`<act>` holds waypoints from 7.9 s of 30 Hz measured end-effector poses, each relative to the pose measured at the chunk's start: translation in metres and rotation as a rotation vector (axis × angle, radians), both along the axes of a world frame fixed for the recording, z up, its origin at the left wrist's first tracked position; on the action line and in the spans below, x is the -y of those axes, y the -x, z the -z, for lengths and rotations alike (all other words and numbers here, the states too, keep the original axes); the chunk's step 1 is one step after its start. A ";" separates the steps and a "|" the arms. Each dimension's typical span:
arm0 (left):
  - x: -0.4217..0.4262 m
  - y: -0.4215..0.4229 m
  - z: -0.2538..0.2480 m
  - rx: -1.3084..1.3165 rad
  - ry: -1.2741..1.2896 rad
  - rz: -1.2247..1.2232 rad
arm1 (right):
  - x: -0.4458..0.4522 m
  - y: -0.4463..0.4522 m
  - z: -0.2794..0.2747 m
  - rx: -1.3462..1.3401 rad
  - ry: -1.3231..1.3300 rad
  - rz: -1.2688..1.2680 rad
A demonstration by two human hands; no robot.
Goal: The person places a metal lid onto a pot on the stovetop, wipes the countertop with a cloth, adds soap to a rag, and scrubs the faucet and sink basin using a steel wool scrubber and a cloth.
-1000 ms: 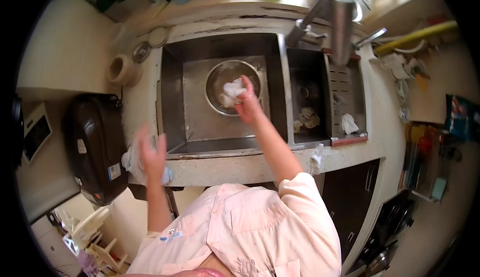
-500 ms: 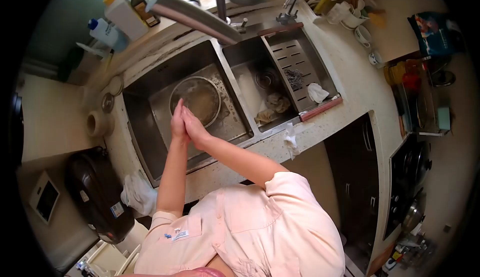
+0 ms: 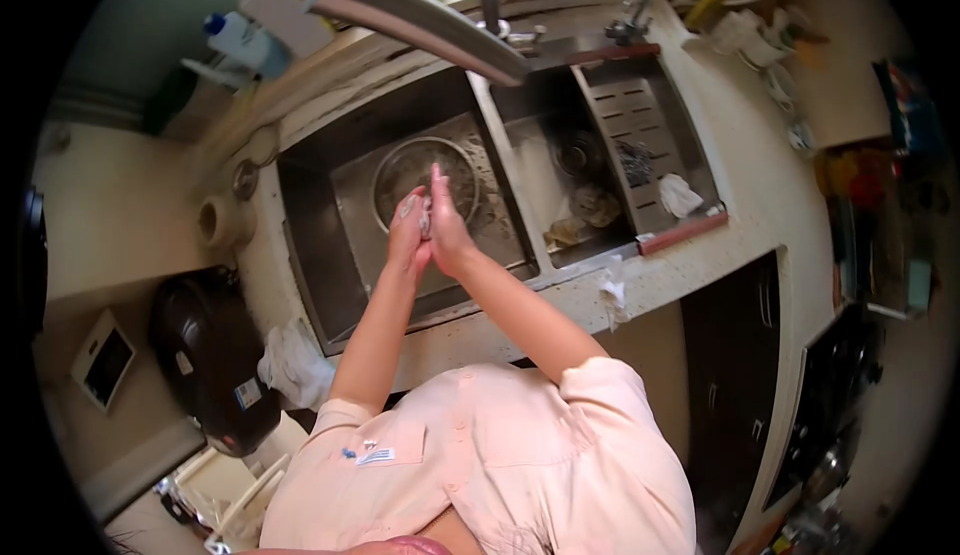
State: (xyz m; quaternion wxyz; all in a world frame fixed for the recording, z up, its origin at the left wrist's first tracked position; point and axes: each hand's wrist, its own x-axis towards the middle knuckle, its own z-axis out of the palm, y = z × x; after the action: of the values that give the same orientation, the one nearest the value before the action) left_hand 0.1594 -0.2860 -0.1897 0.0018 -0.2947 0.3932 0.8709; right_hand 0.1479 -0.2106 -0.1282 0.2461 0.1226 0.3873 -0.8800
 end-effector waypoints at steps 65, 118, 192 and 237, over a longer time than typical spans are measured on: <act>0.071 -0.028 -0.020 -0.022 -0.167 0.094 | -0.037 0.008 0.032 -0.061 -0.400 -0.003; 0.064 -0.049 -0.046 -0.359 0.635 0.550 | -0.020 0.025 -0.031 -0.102 -0.450 -0.759; 0.130 -0.009 0.002 -0.027 -0.426 -0.125 | 0.001 0.032 -0.138 -1.742 -2.036 -0.388; 0.122 -0.008 0.020 0.065 -0.341 -0.302 | 0.054 0.115 -0.082 -1.269 -1.317 -0.270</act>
State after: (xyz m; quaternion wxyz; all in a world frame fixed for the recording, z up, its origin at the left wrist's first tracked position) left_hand 0.1678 -0.4077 -0.2095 -0.0659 -0.3736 0.1916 0.9052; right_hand 0.0325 -0.2643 -0.0461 -0.0313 -0.3133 0.8829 -0.3482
